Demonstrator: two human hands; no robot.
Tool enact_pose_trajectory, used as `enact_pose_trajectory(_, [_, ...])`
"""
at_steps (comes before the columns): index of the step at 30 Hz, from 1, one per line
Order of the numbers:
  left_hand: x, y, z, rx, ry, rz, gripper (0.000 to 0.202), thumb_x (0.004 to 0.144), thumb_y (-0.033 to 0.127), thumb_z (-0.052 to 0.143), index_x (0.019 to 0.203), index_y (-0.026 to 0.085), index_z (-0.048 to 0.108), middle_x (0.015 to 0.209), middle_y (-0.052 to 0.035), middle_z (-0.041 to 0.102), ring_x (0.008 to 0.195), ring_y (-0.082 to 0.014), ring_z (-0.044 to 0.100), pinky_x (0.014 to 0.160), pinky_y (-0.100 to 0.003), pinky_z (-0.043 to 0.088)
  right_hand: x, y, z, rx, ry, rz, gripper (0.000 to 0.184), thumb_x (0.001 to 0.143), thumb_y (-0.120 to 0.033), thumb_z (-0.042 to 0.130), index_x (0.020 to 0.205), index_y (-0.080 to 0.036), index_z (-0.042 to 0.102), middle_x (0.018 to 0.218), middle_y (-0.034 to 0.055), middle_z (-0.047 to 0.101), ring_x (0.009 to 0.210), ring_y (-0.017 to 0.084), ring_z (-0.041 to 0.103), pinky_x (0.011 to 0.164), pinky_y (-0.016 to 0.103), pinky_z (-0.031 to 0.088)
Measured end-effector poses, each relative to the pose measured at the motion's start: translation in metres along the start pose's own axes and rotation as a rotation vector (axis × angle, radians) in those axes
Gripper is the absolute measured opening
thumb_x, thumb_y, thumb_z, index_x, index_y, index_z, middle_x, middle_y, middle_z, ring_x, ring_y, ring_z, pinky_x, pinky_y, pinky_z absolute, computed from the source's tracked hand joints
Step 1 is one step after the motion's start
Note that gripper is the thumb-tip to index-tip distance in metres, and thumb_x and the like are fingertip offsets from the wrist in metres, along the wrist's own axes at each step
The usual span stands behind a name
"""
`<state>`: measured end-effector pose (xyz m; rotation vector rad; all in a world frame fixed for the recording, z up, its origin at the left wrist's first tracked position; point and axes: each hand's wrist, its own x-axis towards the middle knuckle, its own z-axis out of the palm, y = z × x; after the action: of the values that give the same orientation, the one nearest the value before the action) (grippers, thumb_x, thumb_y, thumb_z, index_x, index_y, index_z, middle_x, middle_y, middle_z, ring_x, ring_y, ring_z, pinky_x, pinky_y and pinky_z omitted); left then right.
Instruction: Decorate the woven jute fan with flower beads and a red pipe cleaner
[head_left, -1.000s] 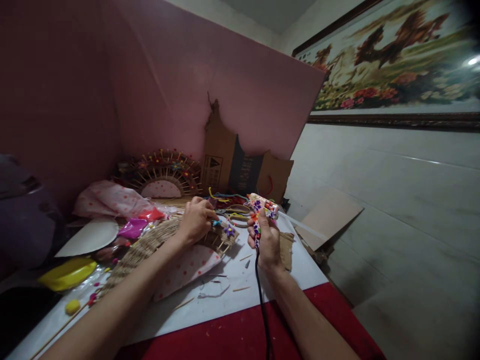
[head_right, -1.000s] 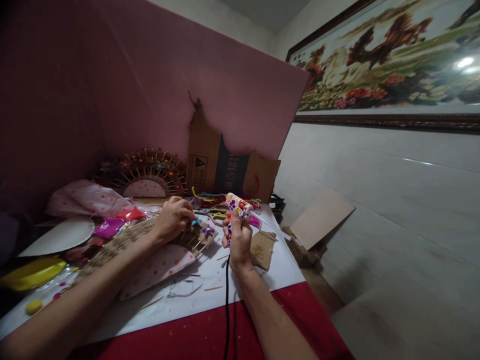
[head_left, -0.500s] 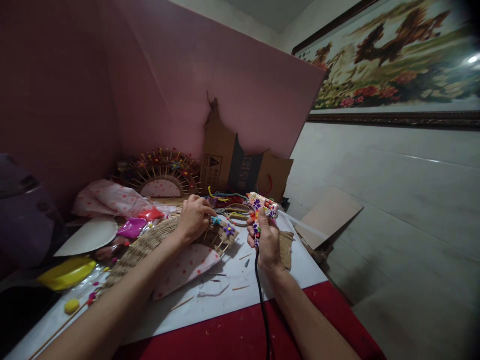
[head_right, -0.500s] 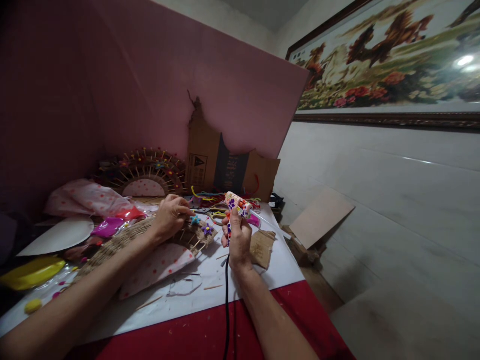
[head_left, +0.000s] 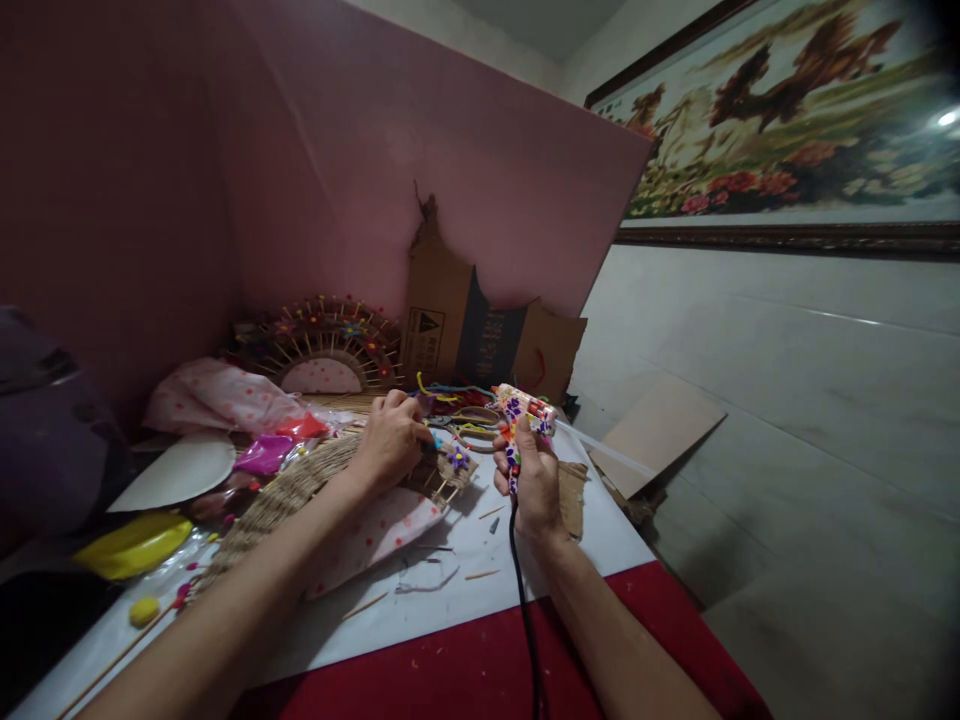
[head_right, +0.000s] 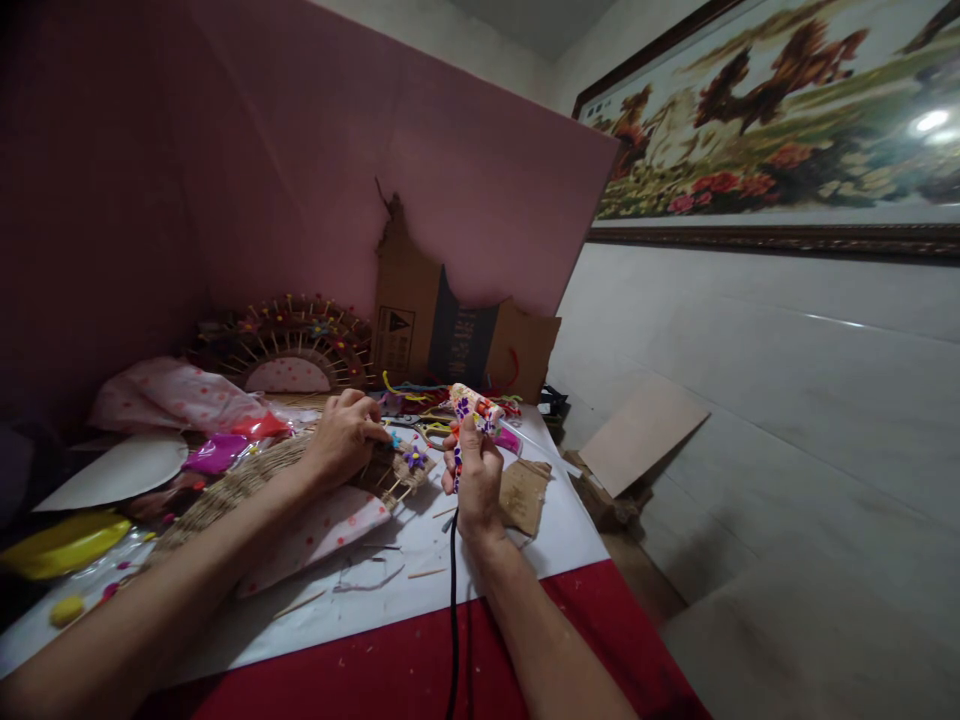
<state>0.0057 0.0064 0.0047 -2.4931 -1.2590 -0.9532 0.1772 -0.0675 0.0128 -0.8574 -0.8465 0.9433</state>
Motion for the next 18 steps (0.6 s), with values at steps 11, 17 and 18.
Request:
enact_pose_trajectory(11, [0.0039, -0.0061, -0.0033, -0.131, 0.055, -0.195, 0.026, 0.074, 0.012, 0.051, 0.086, 0.023, 0.071, 0.093, -0.0037, 0.068, 0.099, -0.0228, 0.047, 0.084, -0.037, 0.036, -0.0008, 0.0011, 0.0003, -0.001, 0.017, -0.007, 0.044, 0.072, -0.057, 0.061, 0.082, -0.015, 0.056, 0.062, -0.0029, 0.050, 0.043, 0.004, 0.037, 0.030, 0.015, 0.026])
enact_pose_trajectory(17, [0.0057, -0.0008, -0.0052, -0.084, -0.178, -0.296, 0.038, 0.082, 0.038, 0.049, 0.114, 0.020, 0.058, 0.111, -0.0083, 0.064, 0.107, -0.0261, 0.048, 0.087, -0.040, 0.035, -0.0016, -0.0002, 0.0009, -0.021, 0.031, 0.007, 0.044, 0.070, -0.058, 0.062, 0.080, -0.015, 0.056, 0.060, -0.0031, 0.049, 0.041, 0.005, 0.036, 0.029, 0.016, 0.026])
enact_pose_trajectory(18, [0.0060, 0.0002, -0.0055, -0.078, -0.201, -0.302, 0.042, 0.081, 0.040, 0.049, 0.117, 0.019, 0.056, 0.111, -0.0092, 0.064, 0.106, -0.0270, 0.049, 0.087, -0.040, 0.035, -0.0017, -0.0002, 0.0012, -0.021, 0.031, 0.007, 0.044, 0.070, -0.058, 0.062, 0.080, -0.015, 0.056, 0.060, -0.0031, 0.049, 0.041, 0.005, 0.036, 0.029, 0.016, 0.026])
